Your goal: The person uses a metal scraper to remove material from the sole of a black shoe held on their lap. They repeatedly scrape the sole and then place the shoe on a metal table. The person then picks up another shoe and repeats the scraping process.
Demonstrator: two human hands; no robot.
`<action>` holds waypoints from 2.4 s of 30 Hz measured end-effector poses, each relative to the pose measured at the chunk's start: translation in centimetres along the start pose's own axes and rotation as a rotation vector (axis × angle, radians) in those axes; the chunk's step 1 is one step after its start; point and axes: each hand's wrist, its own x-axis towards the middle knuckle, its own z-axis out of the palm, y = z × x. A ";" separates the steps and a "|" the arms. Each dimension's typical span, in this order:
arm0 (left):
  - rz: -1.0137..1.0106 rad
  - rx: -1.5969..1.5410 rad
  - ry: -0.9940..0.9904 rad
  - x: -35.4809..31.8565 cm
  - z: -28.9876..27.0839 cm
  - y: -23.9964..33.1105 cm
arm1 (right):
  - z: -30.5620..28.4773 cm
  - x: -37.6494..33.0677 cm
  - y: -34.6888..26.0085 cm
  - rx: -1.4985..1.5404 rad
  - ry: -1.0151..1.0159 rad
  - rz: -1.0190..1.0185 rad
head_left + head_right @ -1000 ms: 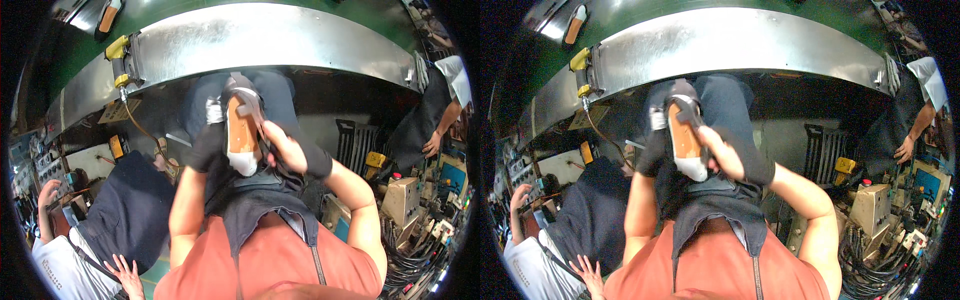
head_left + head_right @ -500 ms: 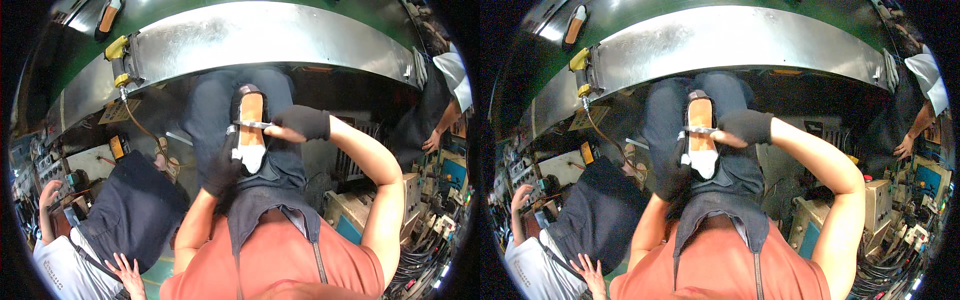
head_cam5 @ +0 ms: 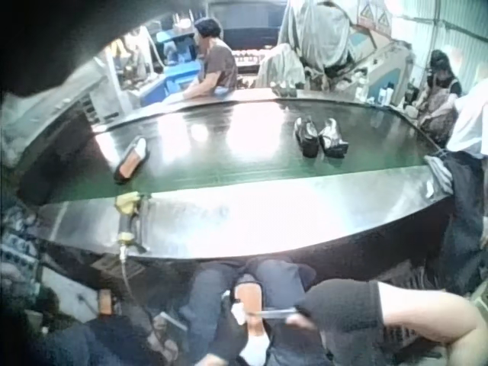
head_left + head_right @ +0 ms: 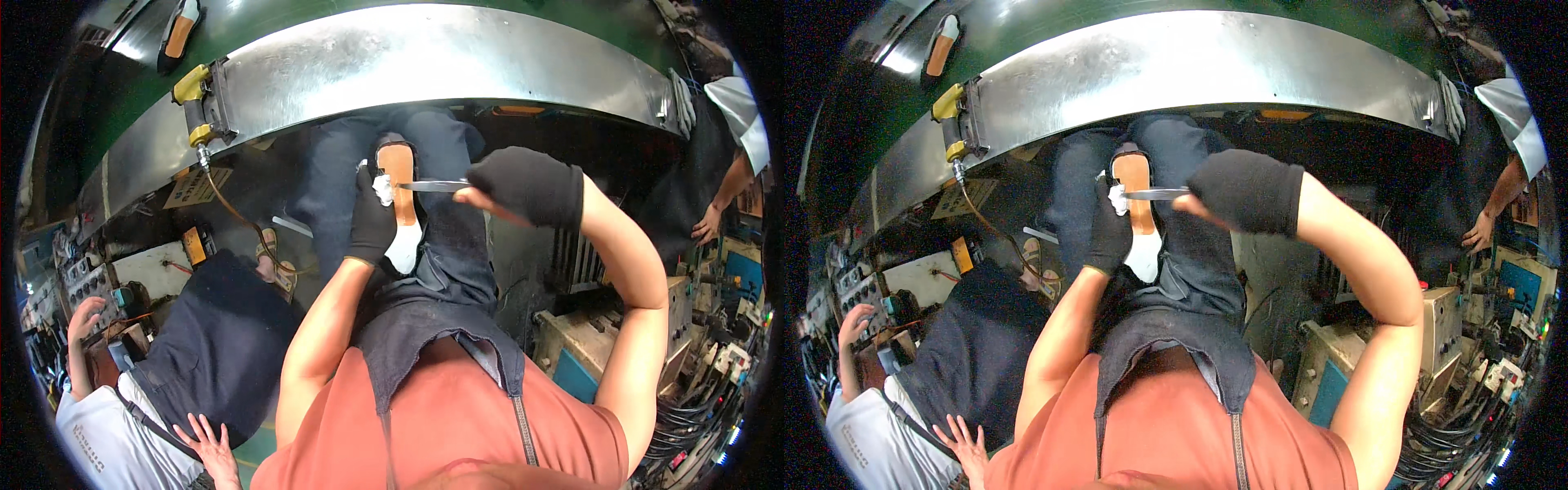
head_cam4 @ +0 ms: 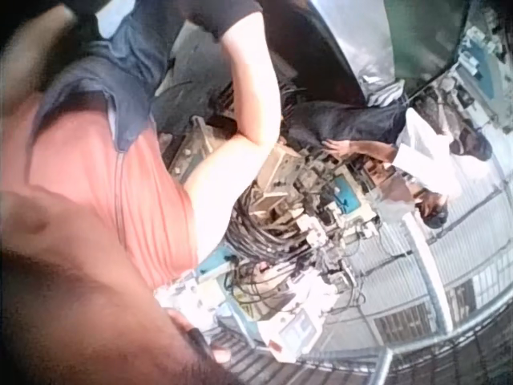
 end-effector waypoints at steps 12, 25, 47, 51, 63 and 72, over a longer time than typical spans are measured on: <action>0.022 -0.271 -0.057 -10.6 1.5 -1.1 | 13.2 -1.5 -1.0 0.605 -0.010 -0.069; -0.135 -0.648 0.101 -8.2 4.2 -2.5 | 11.3 -0.8 0.4 0.626 -0.435 0.223; -0.198 -0.528 -0.069 -9.1 2.0 1.5 | 11.5 -0.4 -6.6 0.092 0.198 -0.554; -0.041 -0.332 -0.373 -10.4 2.6 -1.8 | 14.2 -1.8 -2.5 -0.057 0.109 -0.135; 0.214 -0.091 0.219 -8.3 -12.0 12.6 | 11.4 -11.0 -0.9 0.505 0.075 0.025; -0.125 -0.722 -0.177 -7.7 2.9 3.2 | 10.0 -8.5 0.8 0.437 -0.091 0.203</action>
